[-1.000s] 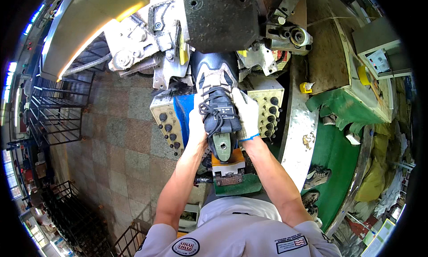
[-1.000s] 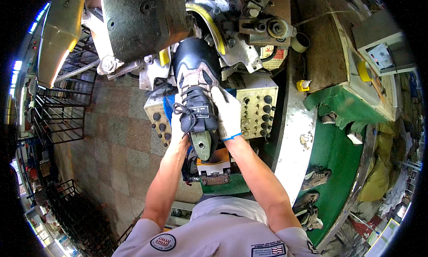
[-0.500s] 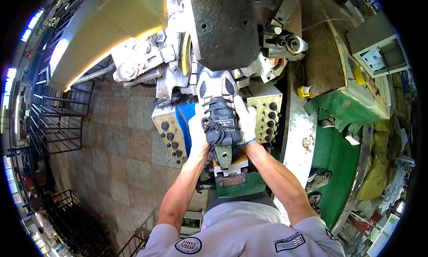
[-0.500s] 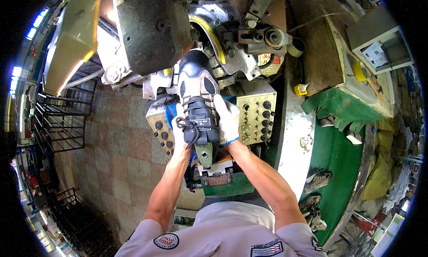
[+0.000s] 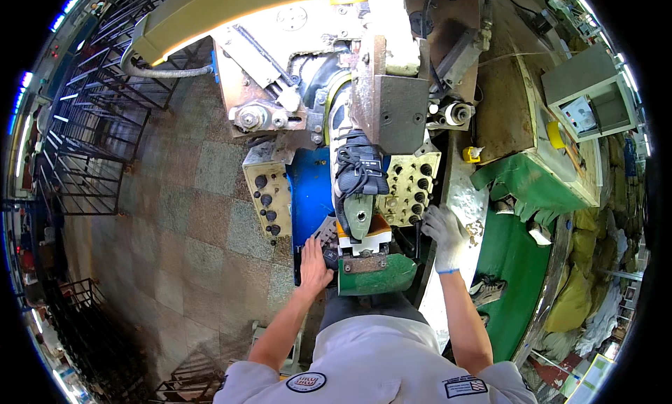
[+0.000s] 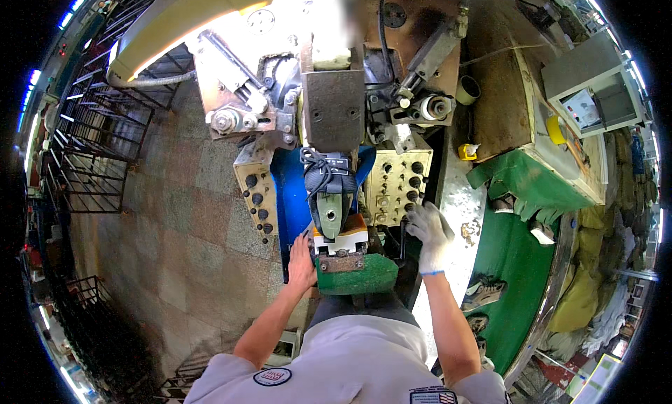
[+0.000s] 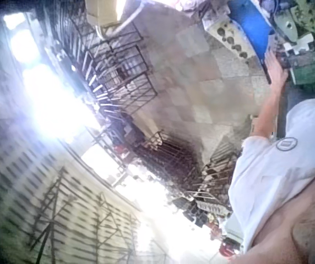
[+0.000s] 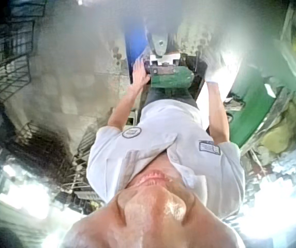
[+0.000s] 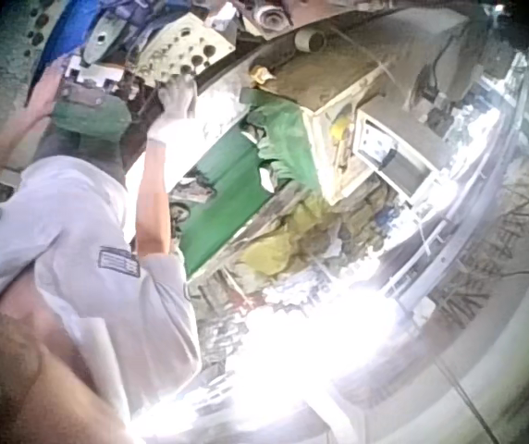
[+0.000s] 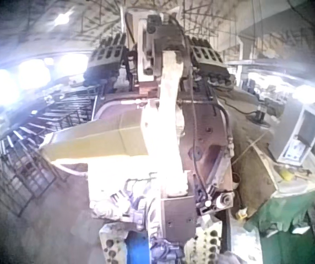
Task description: The person places boots one at a time into a machine to press the soles, removes them, and places the finished boots onto a conveyor belt.
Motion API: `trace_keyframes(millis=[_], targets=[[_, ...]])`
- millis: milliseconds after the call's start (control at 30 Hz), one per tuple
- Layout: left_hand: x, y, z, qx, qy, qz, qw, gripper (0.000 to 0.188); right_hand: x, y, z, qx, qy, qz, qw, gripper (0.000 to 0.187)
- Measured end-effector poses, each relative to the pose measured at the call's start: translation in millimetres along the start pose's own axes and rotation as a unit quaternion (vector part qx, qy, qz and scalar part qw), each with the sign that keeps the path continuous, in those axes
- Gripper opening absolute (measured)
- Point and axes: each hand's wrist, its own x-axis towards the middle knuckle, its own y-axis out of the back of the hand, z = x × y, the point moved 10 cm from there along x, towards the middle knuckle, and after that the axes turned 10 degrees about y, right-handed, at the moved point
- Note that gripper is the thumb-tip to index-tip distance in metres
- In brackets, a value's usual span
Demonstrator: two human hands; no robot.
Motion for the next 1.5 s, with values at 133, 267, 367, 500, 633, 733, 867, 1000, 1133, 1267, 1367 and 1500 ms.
trace_keyframes(millis=[133, 267, 367, 500, 633, 733, 867, 1000, 1133, 1267, 1367, 1500], targets=[[12, 12, 7, -0.097, -0.002, 0.031, 0.995, 0.078, -15, 18, -11, -0.107, -0.02, 0.039, 0.993, 0.049], [18, 53, 0, -0.231, 0.13, -0.048, 0.963, 0.063, -13, -2, -12, -0.071, -0.036, -0.013, 0.997, 0.054], [-3, 85, -25, -0.405, 0.199, -0.06, 0.891, 0.056, -20, -31, -19, -0.07, -0.039, -0.055, 0.995, 0.056], [-82, 173, -50, -0.522, 0.311, 0.011, 0.794, 0.046, -44, -57, -39, -0.053, -0.034, -0.121, 0.991, 0.062], [-98, 242, 44, -0.715, 0.182, -0.018, 0.675, 0.064, -93, -140, -58, 0.025, -0.023, -0.274, 0.961, 0.094], [-96, 186, 101, -0.815, 0.185, -0.126, 0.535, 0.076, -110, -178, -44, 0.128, 0.007, -0.294, 0.947, 0.102], [-50, 230, 200, -0.442, 0.112, 0.022, 0.89, 0.022, -81, -109, -52, 0.349, -0.218, -0.096, 0.906, 0.062], [-18, 277, 266, -0.296, -0.006, 0.26, 0.919, 0.02, -40, 5, -115, 0.234, -0.065, -0.09, 0.966, 0.038], [22, 270, 237, -0.224, 0.048, 0.292, 0.929, 0.058, -53, 231, -128, -0.028, -0.03, 0.078, 0.996, 0.041], [96, 222, 176, -0.073, 0.106, 0.216, 0.968, 0.055, -127, 452, -172, -0.277, -0.161, 0.245, 0.915, 0.057], [124, 221, 117, -0.035, 0.116, 0.238, 0.964, 0.043, -162, 550, -206, -0.592, -0.391, 0.202, 0.676, 0.083], [83, 221, 229, -0.105, 0.09, 0.229, 0.964, 0.042, -51, 599, -139, -0.61, -0.261, 0.206, 0.72, 0.113]])
